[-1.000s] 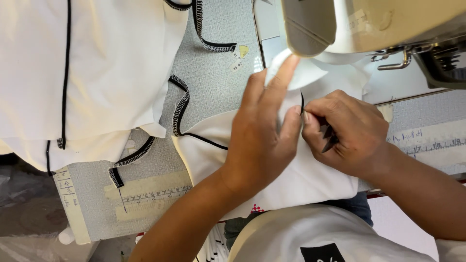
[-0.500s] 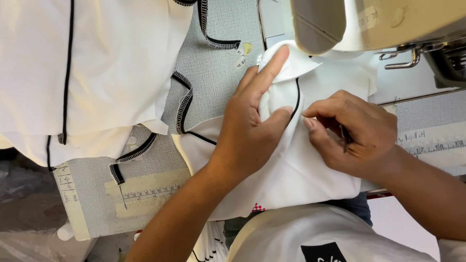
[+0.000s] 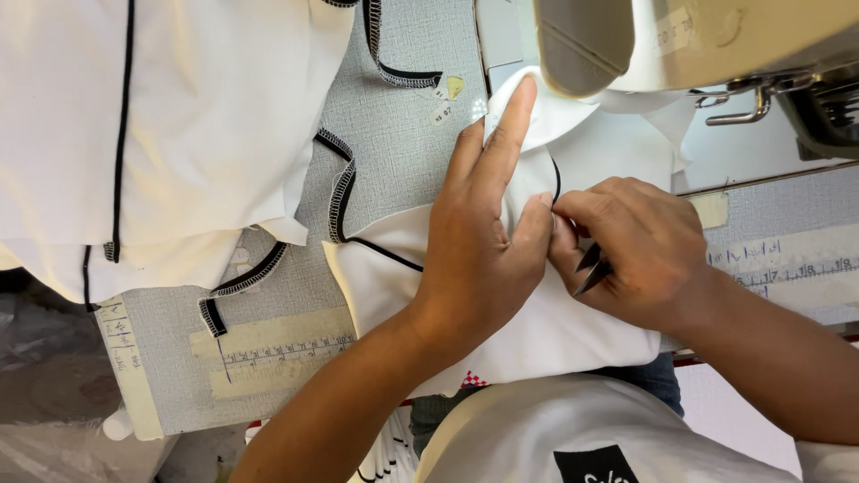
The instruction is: Trimming loose threads from a white garment using small thread snips at a sewing machine workstation.
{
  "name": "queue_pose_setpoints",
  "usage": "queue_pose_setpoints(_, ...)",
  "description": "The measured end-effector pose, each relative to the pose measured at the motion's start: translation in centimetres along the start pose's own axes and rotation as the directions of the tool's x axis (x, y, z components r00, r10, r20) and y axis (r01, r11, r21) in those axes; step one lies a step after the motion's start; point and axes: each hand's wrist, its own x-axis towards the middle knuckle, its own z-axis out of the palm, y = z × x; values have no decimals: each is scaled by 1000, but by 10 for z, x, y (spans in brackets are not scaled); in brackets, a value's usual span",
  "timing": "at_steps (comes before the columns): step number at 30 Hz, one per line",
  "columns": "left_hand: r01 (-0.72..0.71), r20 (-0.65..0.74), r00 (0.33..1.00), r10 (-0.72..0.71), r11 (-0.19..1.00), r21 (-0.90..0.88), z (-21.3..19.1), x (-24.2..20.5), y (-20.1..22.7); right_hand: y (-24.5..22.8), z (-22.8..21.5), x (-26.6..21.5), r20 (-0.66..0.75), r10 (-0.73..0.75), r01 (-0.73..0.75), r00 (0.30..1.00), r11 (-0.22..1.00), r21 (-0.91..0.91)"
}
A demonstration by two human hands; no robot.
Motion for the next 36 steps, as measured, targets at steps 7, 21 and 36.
queue_pose_setpoints(7,60,-62,996,-71,984,-166,0,18,-12,5,-14,-3,47,-72,63,996,982,177)
queue_pose_setpoints(21,92,-26,994,-105,950,-298,-4,18,-10,19,-11,-1,101,158,-123,982,948,-293)
queue_pose_setpoints(36,114,-40,991,-129,957,-266,-2,18,-11,20,-11,-5,67,97,-67,993,931,-359)
